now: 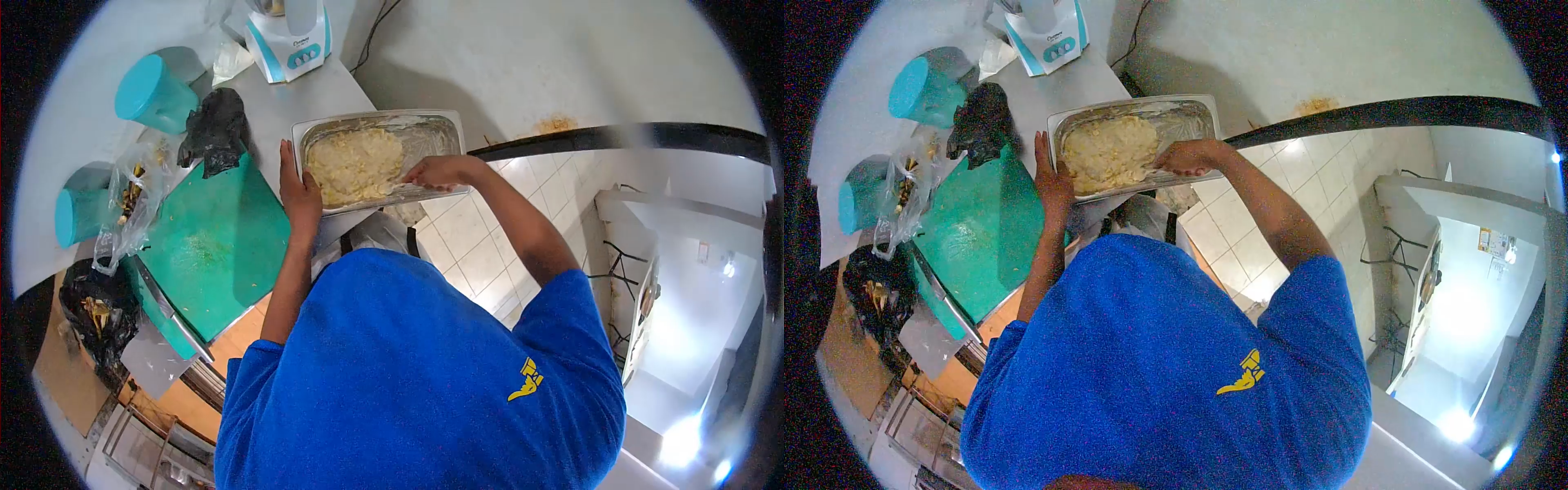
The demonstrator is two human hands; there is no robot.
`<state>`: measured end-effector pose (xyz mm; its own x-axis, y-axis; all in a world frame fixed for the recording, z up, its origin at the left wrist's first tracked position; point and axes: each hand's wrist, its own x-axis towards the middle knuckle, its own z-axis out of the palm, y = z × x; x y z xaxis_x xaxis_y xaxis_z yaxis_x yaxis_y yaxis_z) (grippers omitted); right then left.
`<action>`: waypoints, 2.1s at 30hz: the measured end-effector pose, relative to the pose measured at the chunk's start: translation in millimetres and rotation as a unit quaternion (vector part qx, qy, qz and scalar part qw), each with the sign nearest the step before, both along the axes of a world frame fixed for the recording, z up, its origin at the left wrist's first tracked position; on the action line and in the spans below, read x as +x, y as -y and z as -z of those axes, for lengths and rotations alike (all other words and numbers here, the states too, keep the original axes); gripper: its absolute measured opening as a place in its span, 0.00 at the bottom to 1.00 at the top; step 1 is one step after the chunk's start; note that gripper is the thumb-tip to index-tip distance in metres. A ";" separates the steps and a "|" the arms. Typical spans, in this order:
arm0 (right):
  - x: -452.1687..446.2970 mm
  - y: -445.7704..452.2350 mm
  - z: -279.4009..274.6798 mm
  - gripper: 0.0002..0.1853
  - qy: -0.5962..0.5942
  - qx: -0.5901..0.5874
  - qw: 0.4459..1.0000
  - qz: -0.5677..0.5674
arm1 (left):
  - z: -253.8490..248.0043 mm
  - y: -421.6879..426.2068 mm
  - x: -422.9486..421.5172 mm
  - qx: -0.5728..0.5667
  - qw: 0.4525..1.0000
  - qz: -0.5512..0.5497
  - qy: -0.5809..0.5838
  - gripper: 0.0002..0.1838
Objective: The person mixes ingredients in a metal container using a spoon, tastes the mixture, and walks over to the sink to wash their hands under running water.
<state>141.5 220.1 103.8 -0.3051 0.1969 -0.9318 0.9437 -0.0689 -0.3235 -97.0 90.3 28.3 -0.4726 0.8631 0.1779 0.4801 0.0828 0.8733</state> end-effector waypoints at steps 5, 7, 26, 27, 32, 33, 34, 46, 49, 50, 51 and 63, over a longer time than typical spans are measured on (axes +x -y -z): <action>58.8 11.1 -8.1 0.18 -0.119 0.363 0.906 -0.184 | -0.1 5.9 1.2 0.001 0.999 -0.018 -0.035 0.31; 54.2 17.0 -28.5 0.18 -0.040 0.374 0.915 -0.146 | 0.7 7.5 0.9 -0.009 0.999 -0.023 -0.039 0.31; 18.5 63.7 46.2 0.17 -0.050 0.572 0.818 0.035 | 4.8 5.4 2.0 0.012 0.997 0.001 -0.072 0.30; 18.0 62.7 46.5 0.17 -0.061 0.561 0.825 0.027 | 2.1 5.5 2.1 0.002 0.997 0.005 -0.082 0.30; 14.8 58.7 48.0 0.17 -0.105 0.518 0.848 0.043 | 4.3 1.8 1.1 0.014 0.999 0.017 -0.042 0.31; 13.3 57.2 49.5 0.17 -0.108 0.514 0.851 0.031 | 5.6 2.8 1.5 0.018 0.999 0.020 -0.029 0.31; 10.4 54.9 50.9 0.17 -0.111 0.508 0.854 0.018 | 7.0 3.9 1.7 0.017 0.999 0.021 -0.027 0.31; 31.1 68.9 -5.3 0.16 -0.011 0.578 0.814 0.061 | 6.8 2.3 -2.8 0.013 0.997 0.036 -0.074 0.31; 26.6 72.3 5.2 0.17 0.005 0.597 0.796 0.101 | 15.0 -0.1 -6.2 0.025 0.996 0.034 -0.082 0.31; 24.0 74.0 13.2 0.17 0.008 0.609 0.785 0.113 | 18.1 -0.8 -7.3 0.024 0.996 0.033 -0.079 0.30; 19.3 77.2 13.0 0.17 0.022 0.596 0.795 0.112 | 17.5 -0.9 -6.6 0.023 0.996 0.032 -0.074 0.30; 52.6 48.8 22.7 0.17 -0.118 0.447 0.884 0.075 | 16.2 1.9 -4.0 0.059 0.997 0.013 -0.043 0.32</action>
<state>194.1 171.4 81.2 -0.3779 0.8767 -0.2977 0.8447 0.1948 -0.4986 -101.0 88.5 12.1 -0.4283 0.8458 0.3181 0.5540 -0.0323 0.8319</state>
